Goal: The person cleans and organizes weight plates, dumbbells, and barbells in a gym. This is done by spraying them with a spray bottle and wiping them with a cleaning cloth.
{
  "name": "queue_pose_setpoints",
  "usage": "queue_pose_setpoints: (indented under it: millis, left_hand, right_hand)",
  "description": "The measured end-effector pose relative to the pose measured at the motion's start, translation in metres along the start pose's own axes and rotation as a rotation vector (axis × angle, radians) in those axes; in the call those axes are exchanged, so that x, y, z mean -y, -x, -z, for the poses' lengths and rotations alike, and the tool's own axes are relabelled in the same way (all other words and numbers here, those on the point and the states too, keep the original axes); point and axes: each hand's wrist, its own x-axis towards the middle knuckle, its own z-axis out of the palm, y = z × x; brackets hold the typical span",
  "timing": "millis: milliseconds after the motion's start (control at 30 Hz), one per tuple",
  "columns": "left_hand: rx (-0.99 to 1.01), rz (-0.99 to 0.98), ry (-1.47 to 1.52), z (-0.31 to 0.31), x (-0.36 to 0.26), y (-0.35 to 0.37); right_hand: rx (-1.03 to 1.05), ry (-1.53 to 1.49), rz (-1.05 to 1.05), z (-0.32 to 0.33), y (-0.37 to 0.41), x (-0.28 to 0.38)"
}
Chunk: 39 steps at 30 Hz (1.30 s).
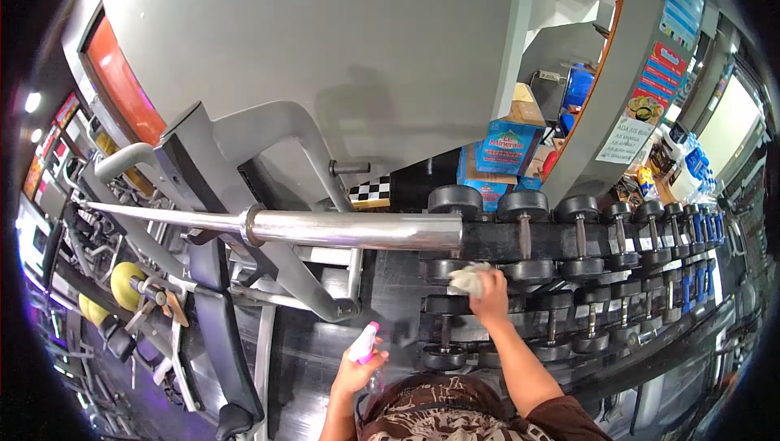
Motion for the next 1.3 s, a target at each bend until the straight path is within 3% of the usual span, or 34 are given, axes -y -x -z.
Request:
queue_pose_setpoints:
  millis: [67, 167, 200, 233, 367, 433, 533, 667, 767, 867, 967, 1033, 1100, 1200, 1300]
  left_hand:
    - [-0.035, 0.017, -0.088, 0.012, 0.006, 0.006]
    - [-0.06, 0.039, -0.109, 0.022, 0.01, 0.002]
    - [-0.065, 0.053, -0.095, 0.022, 0.012, 0.002]
    - [-0.07, 0.065, -0.083, 0.022, 0.013, 0.0]
    - [0.056, 0.04, -0.078, 0.005, 0.006, -0.022]
    - [0.108, -0.02, -0.202, -0.007, -0.007, -0.033]
    - [0.137, -0.037, -0.177, -0.016, -0.021, -0.034]
    - [0.047, -0.021, 0.058, 0.001, -0.005, -0.026]
    - [-0.062, 0.026, -0.008, 0.025, 0.008, -0.017]
    - [-0.116, 0.076, 0.114, 0.038, 0.005, -0.008]
    - [-0.149, 0.034, 0.087, 0.043, 0.01, -0.014]
    - [-0.125, 0.014, 0.076, 0.035, 0.0, -0.024]
    - [-0.084, -0.009, 0.056, 0.028, 0.0, -0.038]
    - [-0.016, -0.068, 0.035, 0.005, -0.026, -0.048]
    - [-0.001, -0.077, 0.098, 0.005, -0.032, -0.048]
  right_hand:
    - [0.074, -0.114, -0.355, -0.013, 0.015, -0.036]
    - [-0.095, -0.364, -0.203, -0.012, 0.014, -0.031]
    - [-0.255, -0.233, -0.087, -0.012, 0.006, -0.014]
    - [-0.278, -0.289, 0.002, -0.001, -0.009, 0.014]
    - [-0.074, -0.056, 0.22, 0.003, -0.048, 0.086]
    - [0.062, 0.265, 0.408, -0.022, -0.051, 0.083]
    - [0.164, 0.211, 0.453, -0.015, -0.04, 0.061]
    - [0.088, 0.122, 0.156, 0.003, -0.014, 0.031]
    - [-0.203, -0.145, -0.026, -0.026, 0.002, -0.011]
    - [-0.211, -0.379, -0.344, -0.04, 0.004, -0.041]
    - [-0.289, -0.175, 0.043, -0.014, -0.019, 0.03]
    - [-0.102, -0.075, 0.184, -0.012, -0.033, 0.077]
    - [0.133, 0.284, 0.306, -0.022, -0.04, 0.114]
    - [0.233, 0.414, 0.529, -0.067, -0.048, 0.092]
    - [0.199, 0.303, 0.539, -0.046, -0.045, 0.058]
